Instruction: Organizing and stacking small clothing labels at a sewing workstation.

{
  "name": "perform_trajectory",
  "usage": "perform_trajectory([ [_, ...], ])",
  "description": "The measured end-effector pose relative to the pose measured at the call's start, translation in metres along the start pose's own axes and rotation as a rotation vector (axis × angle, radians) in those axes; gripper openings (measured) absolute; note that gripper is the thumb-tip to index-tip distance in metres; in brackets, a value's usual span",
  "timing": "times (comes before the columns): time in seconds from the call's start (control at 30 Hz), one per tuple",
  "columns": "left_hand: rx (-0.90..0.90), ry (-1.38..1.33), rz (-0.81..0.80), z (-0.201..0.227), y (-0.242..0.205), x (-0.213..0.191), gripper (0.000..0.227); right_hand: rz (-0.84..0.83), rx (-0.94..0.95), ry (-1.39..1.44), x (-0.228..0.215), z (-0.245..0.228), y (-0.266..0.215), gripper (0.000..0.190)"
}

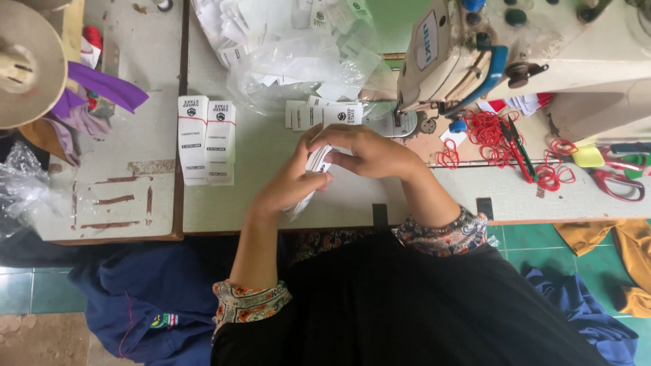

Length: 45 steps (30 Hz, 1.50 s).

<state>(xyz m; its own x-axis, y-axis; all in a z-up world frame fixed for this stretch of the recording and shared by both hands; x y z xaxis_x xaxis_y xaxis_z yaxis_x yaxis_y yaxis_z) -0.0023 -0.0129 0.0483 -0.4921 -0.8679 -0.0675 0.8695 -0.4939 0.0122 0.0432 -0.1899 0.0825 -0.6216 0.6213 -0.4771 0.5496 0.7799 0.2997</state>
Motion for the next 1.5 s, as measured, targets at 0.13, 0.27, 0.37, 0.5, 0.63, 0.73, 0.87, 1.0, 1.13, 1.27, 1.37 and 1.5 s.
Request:
perform_trajectory([
  [0.13,-0.209,0.366,0.155,-0.028,-0.019,0.014,0.054,0.175,-0.010,-0.084,0.020,0.012,-0.031,0.026],
  [0.27,-0.096,1.069,0.243,-0.054,-0.023,0.033,0.033,0.292,0.029,-0.309,0.040,0.035,-0.054,0.023],
  [0.37,-0.070,1.278,0.279,-0.060,-0.024,0.038,0.028,0.400,0.062,-0.346,0.046,0.031,-0.059,0.029],
  [0.5,-0.095,1.353,0.252,-0.057,-0.022,0.041,0.024,0.739,0.216,0.035,0.064,0.048,-0.074,0.054],
  [0.63,-0.127,1.356,0.231,-0.040,-0.025,0.050,0.020,0.789,0.324,0.020,0.077,0.027,-0.068,0.062],
  [0.73,-0.087,1.414,0.226,-0.053,-0.025,0.050,0.019,0.497,0.383,0.087,0.084,0.023,-0.065,0.068],
  [0.87,-0.096,1.444,0.218,-0.058,-0.021,0.046,0.017,0.400,0.174,-0.034,0.070,0.018,-0.064,0.049],
  [1.0,-0.082,1.486,0.227,-0.045,-0.022,0.042,0.018,0.365,0.036,-0.448,0.067,0.016,-0.063,0.034],
  [1.13,-0.036,1.504,0.235,-0.033,-0.026,0.040,0.020,0.398,-0.008,-0.578,0.064,0.011,-0.064,0.032],
  [1.27,-0.064,1.462,0.210,-0.059,-0.025,0.032,0.022,0.319,-0.016,-0.690,0.064,0.020,-0.061,0.034],
  [1.37,-0.029,1.487,0.226,-0.051,-0.028,0.036,0.020,0.298,-0.013,-0.662,0.060,0.005,-0.061,0.031],
  [1.5,0.039,1.536,0.255,-0.045,-0.029,0.037,0.019,0.292,-0.040,-0.694,0.054,0.013,-0.062,0.026],
])
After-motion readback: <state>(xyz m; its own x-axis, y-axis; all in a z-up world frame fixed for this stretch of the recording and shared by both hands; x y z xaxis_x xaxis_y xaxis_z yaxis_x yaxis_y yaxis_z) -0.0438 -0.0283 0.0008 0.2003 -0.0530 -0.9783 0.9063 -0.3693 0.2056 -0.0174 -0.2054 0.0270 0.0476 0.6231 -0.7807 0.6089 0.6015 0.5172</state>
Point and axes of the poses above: each hand's wrist, its own y-axis towards the middle knuckle, its own x-axis out of the palm, z = x × y, the point moved 2 cm from there along y, towards the middle knuckle, and after that the axes turned 2 degrees about x, right-handed, at the moved point
